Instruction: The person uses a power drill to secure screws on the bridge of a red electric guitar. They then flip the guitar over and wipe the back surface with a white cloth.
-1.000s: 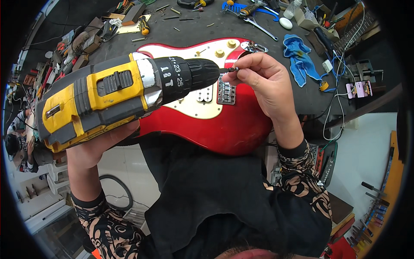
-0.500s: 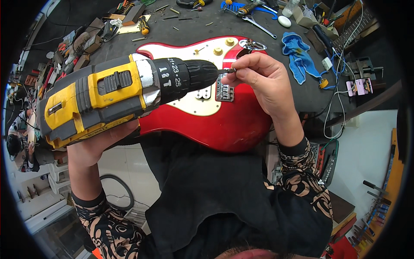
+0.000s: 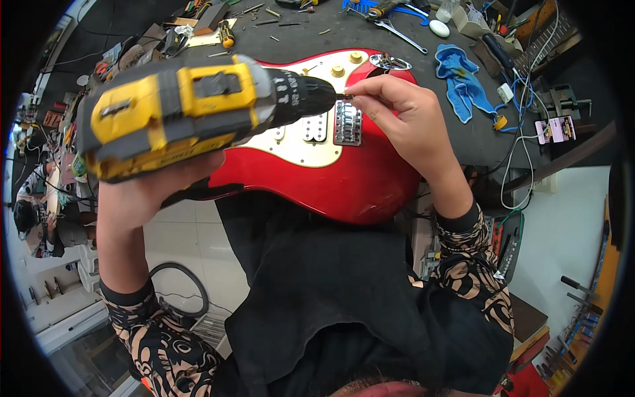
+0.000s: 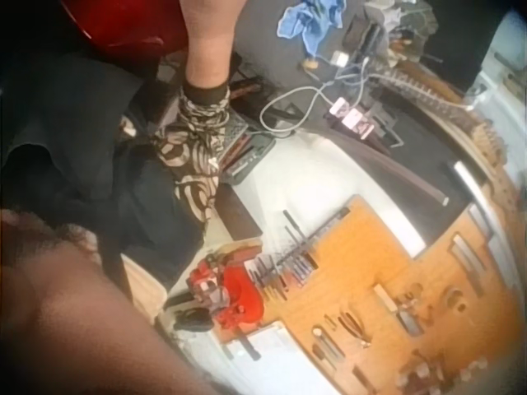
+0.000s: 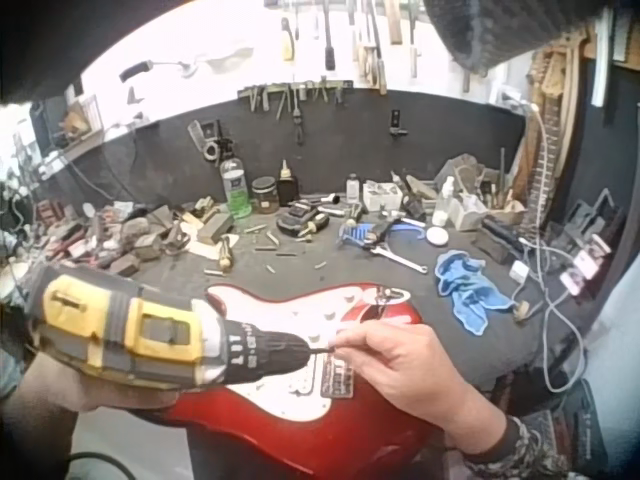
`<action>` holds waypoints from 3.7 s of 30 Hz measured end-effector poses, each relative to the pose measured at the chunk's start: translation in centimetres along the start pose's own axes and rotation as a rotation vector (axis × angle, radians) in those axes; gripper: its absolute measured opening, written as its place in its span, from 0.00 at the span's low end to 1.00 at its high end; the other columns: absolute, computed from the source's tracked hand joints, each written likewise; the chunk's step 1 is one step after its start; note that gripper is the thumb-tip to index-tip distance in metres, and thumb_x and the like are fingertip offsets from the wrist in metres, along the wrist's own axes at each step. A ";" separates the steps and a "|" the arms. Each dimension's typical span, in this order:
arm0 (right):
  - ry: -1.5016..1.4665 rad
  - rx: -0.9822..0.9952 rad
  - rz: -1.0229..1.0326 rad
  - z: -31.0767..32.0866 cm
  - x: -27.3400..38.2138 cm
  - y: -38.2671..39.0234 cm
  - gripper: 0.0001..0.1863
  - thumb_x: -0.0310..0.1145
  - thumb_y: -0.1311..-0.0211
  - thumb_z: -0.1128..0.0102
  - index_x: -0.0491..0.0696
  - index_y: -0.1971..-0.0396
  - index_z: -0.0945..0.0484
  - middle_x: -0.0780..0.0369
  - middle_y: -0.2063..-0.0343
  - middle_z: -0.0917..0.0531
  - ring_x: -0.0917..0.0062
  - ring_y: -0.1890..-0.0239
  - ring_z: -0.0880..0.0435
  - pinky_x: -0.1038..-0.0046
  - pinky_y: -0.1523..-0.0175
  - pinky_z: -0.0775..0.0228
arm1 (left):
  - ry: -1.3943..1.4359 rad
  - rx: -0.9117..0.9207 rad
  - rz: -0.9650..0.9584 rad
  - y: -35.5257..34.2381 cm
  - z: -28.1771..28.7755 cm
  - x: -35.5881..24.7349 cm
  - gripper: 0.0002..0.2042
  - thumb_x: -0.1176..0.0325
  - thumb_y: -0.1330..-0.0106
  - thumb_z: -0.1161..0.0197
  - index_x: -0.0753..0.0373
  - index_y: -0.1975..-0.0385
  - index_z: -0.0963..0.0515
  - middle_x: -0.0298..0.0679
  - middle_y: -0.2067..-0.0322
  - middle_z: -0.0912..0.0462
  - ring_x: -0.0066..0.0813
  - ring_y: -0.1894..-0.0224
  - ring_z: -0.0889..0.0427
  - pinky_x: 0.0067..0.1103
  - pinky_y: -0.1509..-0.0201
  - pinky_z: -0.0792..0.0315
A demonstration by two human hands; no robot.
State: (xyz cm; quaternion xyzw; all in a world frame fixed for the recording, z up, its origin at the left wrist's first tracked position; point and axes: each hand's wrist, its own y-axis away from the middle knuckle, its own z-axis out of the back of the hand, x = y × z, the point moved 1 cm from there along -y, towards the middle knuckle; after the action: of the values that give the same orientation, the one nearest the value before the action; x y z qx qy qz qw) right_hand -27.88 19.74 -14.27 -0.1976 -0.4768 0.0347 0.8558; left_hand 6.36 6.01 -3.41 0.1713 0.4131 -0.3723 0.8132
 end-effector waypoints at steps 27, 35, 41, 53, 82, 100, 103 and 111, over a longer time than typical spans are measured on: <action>0.295 0.102 0.282 -2.6 -5.1 -0.2 0.10 0.27 0.31 0.26 0.39 0.60 0.18 0.56 0.56 0.14 0.57 0.46 0.17 0.59 0.40 0.22 | -0.435 0.465 0.136 -11.2 -1.8 -12.2 0.24 0.77 0.39 0.25 0.63 0.39 0.12 0.47 0.52 0.06 0.34 0.53 0.10 0.31 0.43 0.16; -0.299 -0.236 0.204 1.9 -3.5 -4.2 0.11 0.25 0.17 0.39 0.40 0.43 0.16 0.63 0.49 0.11 0.78 0.48 0.13 0.71 0.39 0.21 | -0.371 0.594 0.106 -12.6 -2.9 -14.0 0.27 0.80 0.40 0.28 0.62 0.37 0.13 0.50 0.49 0.07 0.40 0.47 0.09 0.35 0.38 0.17; -0.556 -0.116 0.365 -0.8 2.7 -6.3 0.49 0.67 0.16 0.44 0.41 0.16 0.42 0.56 0.33 0.22 0.73 0.35 0.19 0.68 0.30 0.26 | -0.555 0.564 -0.128 -10.6 -5.5 -14.1 0.29 0.83 0.41 0.31 0.63 0.35 0.14 0.51 0.48 0.07 0.42 0.46 0.08 0.35 0.37 0.16; -0.596 -0.139 0.461 -2.9 0.9 -5.7 0.34 0.58 0.13 0.41 0.43 0.29 0.31 0.64 0.43 0.21 0.82 0.45 0.22 0.76 0.39 0.27 | -0.647 0.536 -0.032 -11.1 -5.9 -14.6 0.26 0.81 0.42 0.30 0.66 0.39 0.13 0.48 0.56 0.07 0.41 0.53 0.08 0.35 0.46 0.16; -0.619 -0.134 0.540 -3.1 -1.4 -6.0 0.39 0.63 0.15 0.43 0.44 0.27 0.32 0.63 0.41 0.21 0.82 0.43 0.20 0.75 0.37 0.25 | -0.405 0.292 -0.029 -9.9 0.1 -3.5 0.21 0.72 0.35 0.27 0.68 0.42 0.12 0.44 0.59 0.06 0.29 0.64 0.14 0.26 0.52 0.19; -0.449 -0.141 0.295 2.1 -2.3 -9.7 0.48 0.66 0.14 0.47 0.41 0.16 0.45 0.51 0.24 0.27 0.64 0.24 0.23 0.63 0.23 0.31 | -0.274 0.016 -0.074 -9.4 9.0 -1.7 0.20 0.65 0.32 0.25 0.68 0.44 0.11 0.42 0.61 0.06 0.21 0.71 0.18 0.20 0.56 0.21; -0.104 -0.037 0.137 1.6 -6.4 -13.9 0.14 0.29 0.18 0.34 0.40 0.40 0.15 0.61 0.48 0.10 0.74 0.43 0.11 0.71 0.33 0.22 | -0.258 -0.031 -0.083 -10.1 10.3 -1.7 0.20 0.64 0.31 0.25 0.68 0.44 0.11 0.42 0.62 0.06 0.20 0.72 0.18 0.19 0.57 0.21; 0.706 0.387 0.223 -7.4 -11.0 -22.0 0.13 0.33 0.28 0.27 0.44 0.48 0.10 0.51 0.51 0.09 0.55 0.45 0.09 0.56 0.40 0.16 | -0.046 -0.342 0.090 -7.7 10.9 3.4 0.19 0.58 0.31 0.23 0.68 0.49 0.08 0.33 0.70 0.13 0.17 0.73 0.23 0.18 0.62 0.28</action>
State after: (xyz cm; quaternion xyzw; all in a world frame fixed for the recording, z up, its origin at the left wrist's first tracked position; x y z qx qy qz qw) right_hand -30.55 -5.49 -18.43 -0.0832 -0.1146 0.1463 0.9790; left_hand 7.86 -7.09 0.63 0.0403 0.4435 -0.2635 0.8557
